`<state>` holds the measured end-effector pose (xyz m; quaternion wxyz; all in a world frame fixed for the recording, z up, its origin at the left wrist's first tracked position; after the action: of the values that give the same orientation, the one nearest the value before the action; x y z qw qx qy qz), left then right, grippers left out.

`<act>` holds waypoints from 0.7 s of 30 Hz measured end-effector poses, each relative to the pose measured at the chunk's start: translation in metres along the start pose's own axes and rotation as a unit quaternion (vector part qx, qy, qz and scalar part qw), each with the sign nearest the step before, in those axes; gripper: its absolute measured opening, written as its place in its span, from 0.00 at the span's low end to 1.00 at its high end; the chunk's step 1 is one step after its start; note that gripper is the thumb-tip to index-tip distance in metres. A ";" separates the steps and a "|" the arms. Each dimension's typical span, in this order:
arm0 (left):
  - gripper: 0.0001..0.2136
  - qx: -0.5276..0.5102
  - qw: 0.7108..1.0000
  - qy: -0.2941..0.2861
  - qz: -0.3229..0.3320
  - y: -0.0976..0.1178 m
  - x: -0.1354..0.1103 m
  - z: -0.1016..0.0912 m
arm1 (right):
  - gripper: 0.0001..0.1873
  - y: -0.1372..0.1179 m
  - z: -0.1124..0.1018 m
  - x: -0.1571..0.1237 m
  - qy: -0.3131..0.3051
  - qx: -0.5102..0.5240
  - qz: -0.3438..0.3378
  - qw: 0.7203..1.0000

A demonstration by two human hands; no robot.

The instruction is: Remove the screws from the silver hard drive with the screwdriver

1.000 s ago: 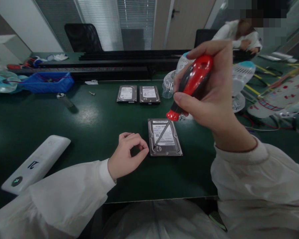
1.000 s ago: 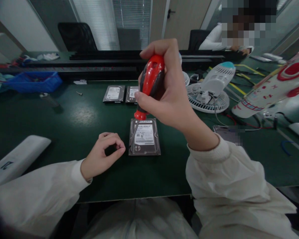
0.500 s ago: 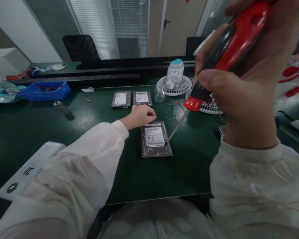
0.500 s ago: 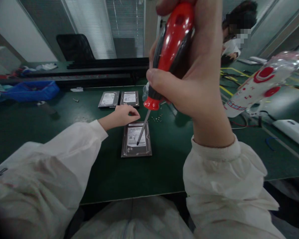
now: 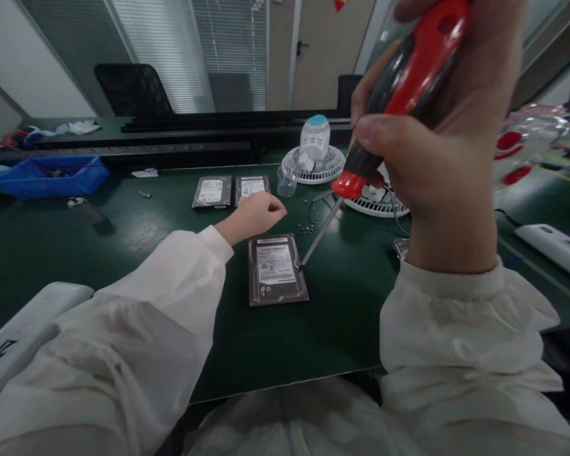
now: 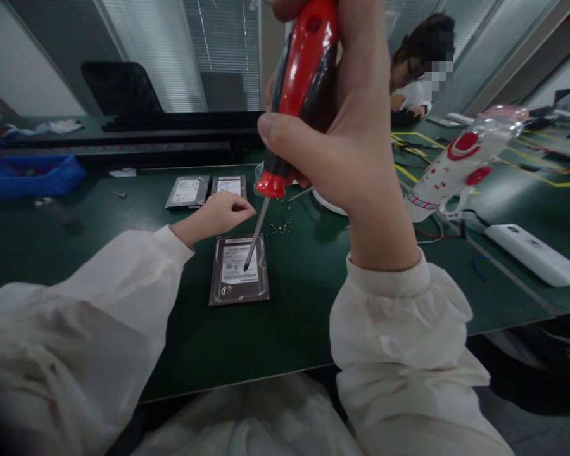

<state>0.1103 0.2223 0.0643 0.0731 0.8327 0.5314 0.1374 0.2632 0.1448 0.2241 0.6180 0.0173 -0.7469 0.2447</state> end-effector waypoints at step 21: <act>0.17 0.136 0.987 -0.058 0.068 0.024 -0.177 0.024 | 0.28 0.036 0.072 -0.046 -0.129 -0.057 0.176 0.974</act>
<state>0.0678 0.0528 0.0210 -0.0191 0.8759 0.4817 0.0199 0.1962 0.1354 0.1604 0.4636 -0.1183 -0.8244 0.3025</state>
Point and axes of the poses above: each hand's wrist, its own x-axis towards the middle knuckle, its own z-axis out of the palm, y = z × x, the point moved 6 cm from there along x, towards the middle knuckle, and after that the axes turned 12 degrees about x, right-handed, at the moved point
